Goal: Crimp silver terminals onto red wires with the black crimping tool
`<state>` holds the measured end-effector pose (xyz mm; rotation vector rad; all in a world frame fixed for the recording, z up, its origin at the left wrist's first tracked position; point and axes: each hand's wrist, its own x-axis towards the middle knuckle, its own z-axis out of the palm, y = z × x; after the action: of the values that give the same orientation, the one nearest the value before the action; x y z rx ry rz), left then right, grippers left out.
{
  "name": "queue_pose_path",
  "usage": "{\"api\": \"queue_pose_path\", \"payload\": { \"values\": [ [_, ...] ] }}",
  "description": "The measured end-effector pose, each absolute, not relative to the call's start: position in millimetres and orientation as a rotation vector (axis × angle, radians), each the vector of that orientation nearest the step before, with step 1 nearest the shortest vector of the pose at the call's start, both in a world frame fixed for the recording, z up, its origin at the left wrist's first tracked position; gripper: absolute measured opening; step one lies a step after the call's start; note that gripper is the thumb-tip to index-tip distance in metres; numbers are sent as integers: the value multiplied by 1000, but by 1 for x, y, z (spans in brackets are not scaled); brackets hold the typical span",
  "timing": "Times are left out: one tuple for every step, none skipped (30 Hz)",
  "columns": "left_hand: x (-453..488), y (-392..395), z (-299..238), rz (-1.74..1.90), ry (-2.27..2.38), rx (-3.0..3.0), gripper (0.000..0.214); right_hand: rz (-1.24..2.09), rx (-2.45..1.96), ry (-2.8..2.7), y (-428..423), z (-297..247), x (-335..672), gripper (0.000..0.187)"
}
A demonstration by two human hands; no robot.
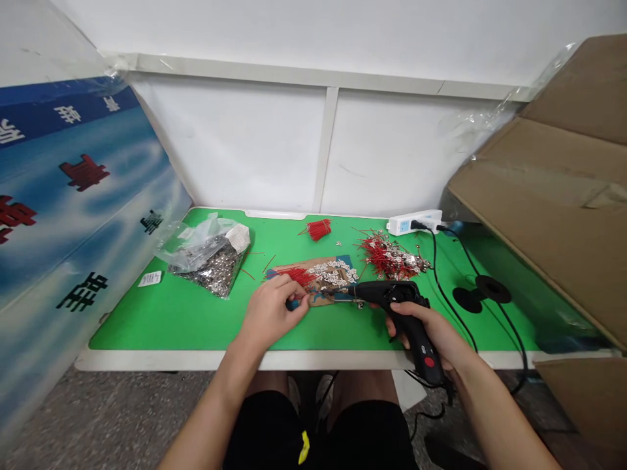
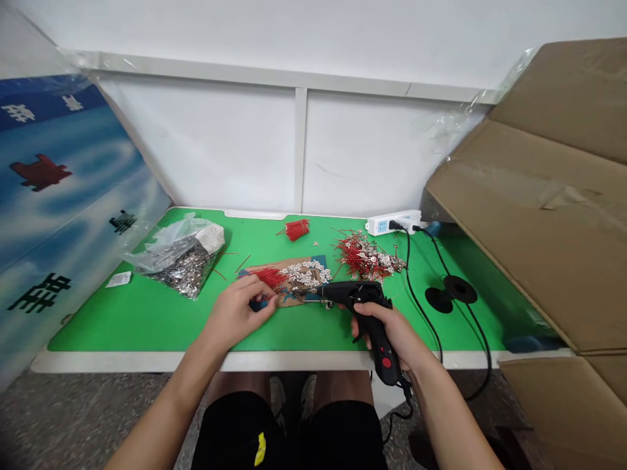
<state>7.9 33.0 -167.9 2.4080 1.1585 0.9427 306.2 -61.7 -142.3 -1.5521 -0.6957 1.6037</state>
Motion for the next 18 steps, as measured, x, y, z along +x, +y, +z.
{"api": "queue_pose_path", "payload": {
  "values": [
    [8,33,-168,946,1158,2406,15,1604,-1552,-694,-62,-143,306,47],
    [8,32,-167,948,1156,2404,16,1605,-1550,-693,-62,-144,307,46],
    [8,32,-167,950,1154,2402,16,1606,-1547,-691,-62,-145,307,46],
    [8,32,-167,951,1150,2399,15,1608,-1543,-691,-62,-146,308,45],
    [8,32,-166,951,1147,2395,15,1608,-1539,-694,-62,-147,308,45],
    [8,32,-166,950,1144,2391,15,1609,-1534,-700,-62,-147,308,45],
    [8,32,-166,947,1142,2388,15,1609,-1532,-705,-62,-147,308,45],
    [7,32,-167,946,1140,2386,15,1608,-1535,-709,-62,-146,308,45],
    [7,32,-167,945,1140,2384,15,1603,-1538,-712,-62,-146,308,45],
    [7,33,-167,945,1137,2383,15,1599,-1548,-711,-62,-145,308,45],
    [7,33,-167,950,1136,2381,15,1594,-1561,-704,-62,-144,307,45],
    [7,33,-167,959,1135,2378,15,1588,-1572,-698,-62,-144,307,45],
    [7,33,-168,969,1133,2375,15,1586,-1577,-695,-61,-144,307,45],
    [7,33,-167,979,1132,2372,15,1587,-1573,-700,-61,-145,307,44],
    [7,33,-167,986,1131,2370,15,1589,-1565,-707,-62,-145,308,44],
    [7,33,-167,991,1129,2370,15,1593,-1553,-715,-62,-146,308,42],
    [7,33,-167,992,1128,2369,14,1600,-1542,-723,-62,-147,308,42],
    [7,33,-167,988,1127,2368,14,1608,-1535,-726,-62,-147,308,41]
  ]
}}
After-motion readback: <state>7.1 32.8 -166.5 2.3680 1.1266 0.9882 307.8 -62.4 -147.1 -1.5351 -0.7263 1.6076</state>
